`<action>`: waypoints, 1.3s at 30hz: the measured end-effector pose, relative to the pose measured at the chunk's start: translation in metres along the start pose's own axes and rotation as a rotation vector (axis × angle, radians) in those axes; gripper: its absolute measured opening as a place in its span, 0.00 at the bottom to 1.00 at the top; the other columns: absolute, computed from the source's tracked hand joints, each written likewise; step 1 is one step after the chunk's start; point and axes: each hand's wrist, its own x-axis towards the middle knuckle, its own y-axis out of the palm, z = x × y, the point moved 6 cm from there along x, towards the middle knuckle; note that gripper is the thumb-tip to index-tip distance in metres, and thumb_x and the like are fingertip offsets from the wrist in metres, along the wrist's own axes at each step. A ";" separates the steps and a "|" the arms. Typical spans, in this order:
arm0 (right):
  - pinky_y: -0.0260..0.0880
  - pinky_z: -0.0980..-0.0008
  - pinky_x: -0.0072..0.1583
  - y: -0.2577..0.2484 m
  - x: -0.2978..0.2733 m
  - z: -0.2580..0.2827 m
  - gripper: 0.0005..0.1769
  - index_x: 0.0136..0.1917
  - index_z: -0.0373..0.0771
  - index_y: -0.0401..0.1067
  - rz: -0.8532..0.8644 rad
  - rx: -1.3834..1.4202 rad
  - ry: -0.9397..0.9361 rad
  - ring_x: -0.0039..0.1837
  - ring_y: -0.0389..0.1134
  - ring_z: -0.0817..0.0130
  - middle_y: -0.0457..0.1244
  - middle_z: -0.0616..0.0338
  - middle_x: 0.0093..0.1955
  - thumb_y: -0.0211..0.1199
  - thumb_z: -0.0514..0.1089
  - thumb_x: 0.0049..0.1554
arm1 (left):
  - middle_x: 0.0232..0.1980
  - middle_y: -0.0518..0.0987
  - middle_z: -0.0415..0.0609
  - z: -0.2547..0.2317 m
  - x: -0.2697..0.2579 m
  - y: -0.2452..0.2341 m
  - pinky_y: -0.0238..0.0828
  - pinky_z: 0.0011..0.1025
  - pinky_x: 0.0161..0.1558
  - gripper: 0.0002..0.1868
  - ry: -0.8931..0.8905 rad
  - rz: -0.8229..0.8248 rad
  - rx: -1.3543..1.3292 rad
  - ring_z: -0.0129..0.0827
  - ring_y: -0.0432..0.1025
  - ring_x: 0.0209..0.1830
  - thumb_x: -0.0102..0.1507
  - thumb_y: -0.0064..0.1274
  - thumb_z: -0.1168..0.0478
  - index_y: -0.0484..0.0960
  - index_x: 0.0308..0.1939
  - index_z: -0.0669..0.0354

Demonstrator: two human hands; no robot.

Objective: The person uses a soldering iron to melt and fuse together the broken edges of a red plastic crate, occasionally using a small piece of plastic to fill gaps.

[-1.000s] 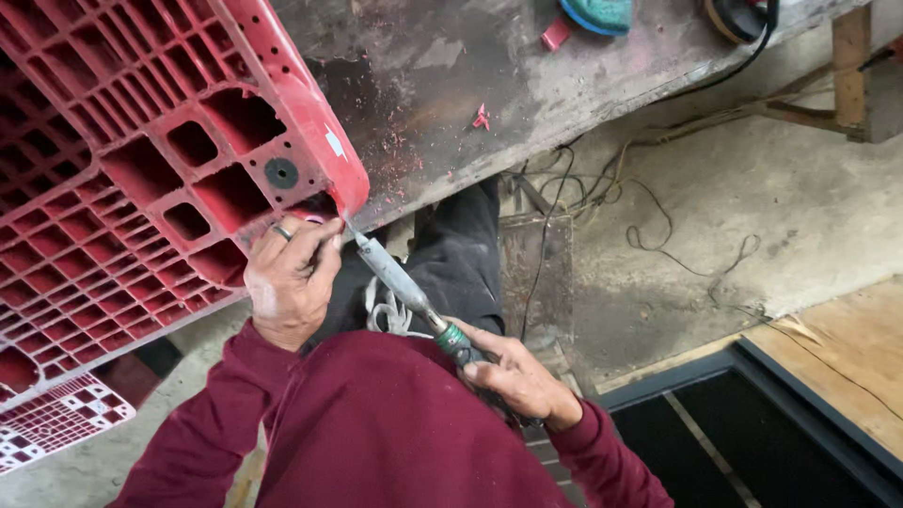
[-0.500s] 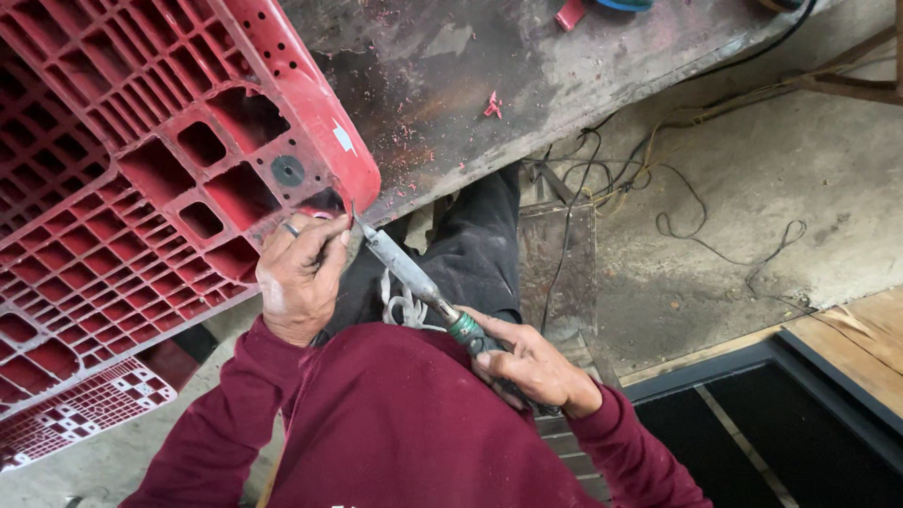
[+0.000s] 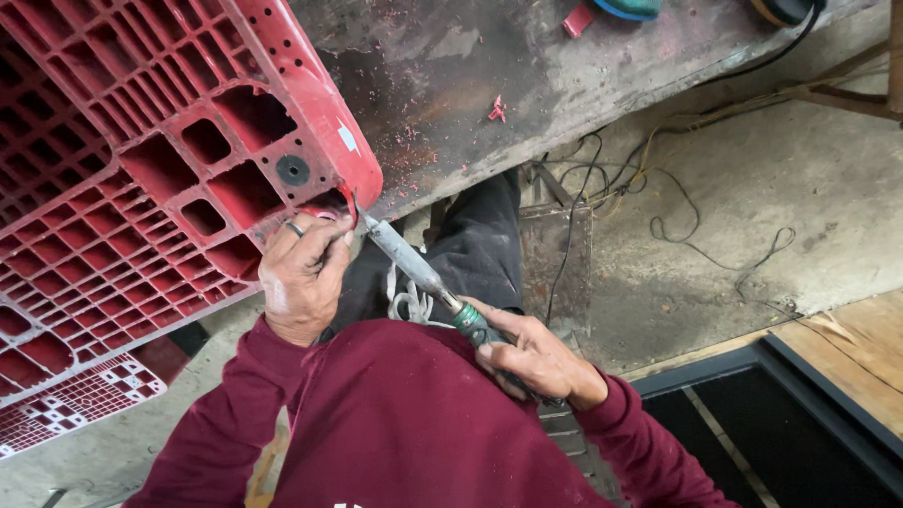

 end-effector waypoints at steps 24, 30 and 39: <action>0.55 0.77 0.32 -0.010 -0.004 0.007 0.42 0.84 0.43 0.47 -0.026 -0.043 0.076 0.27 0.55 0.81 0.57 0.71 0.26 0.53 0.40 0.58 | 0.41 0.81 0.49 0.007 -0.005 0.000 0.68 0.36 0.45 0.08 -0.113 -0.014 0.001 0.41 0.74 0.40 0.64 0.61 0.69 0.83 0.47 0.60; 0.58 0.76 0.33 -0.016 0.001 0.020 0.43 0.84 0.46 0.48 -0.015 -0.074 0.149 0.29 0.56 0.80 0.57 0.72 0.27 0.55 0.41 0.57 | 0.40 0.80 0.49 0.001 0.001 -0.001 0.67 0.38 0.44 0.07 -0.052 0.005 0.047 0.41 0.73 0.40 0.64 0.60 0.70 0.83 0.46 0.62; 0.51 0.76 0.31 -0.029 0.004 0.041 0.43 0.84 0.50 0.49 -0.019 -0.227 0.188 0.28 0.52 0.81 0.54 0.73 0.26 0.54 0.43 0.57 | 0.40 0.79 0.48 -0.006 0.004 -0.002 0.67 0.39 0.43 0.06 -0.027 0.017 0.147 0.42 0.73 0.40 0.64 0.59 0.70 0.83 0.45 0.63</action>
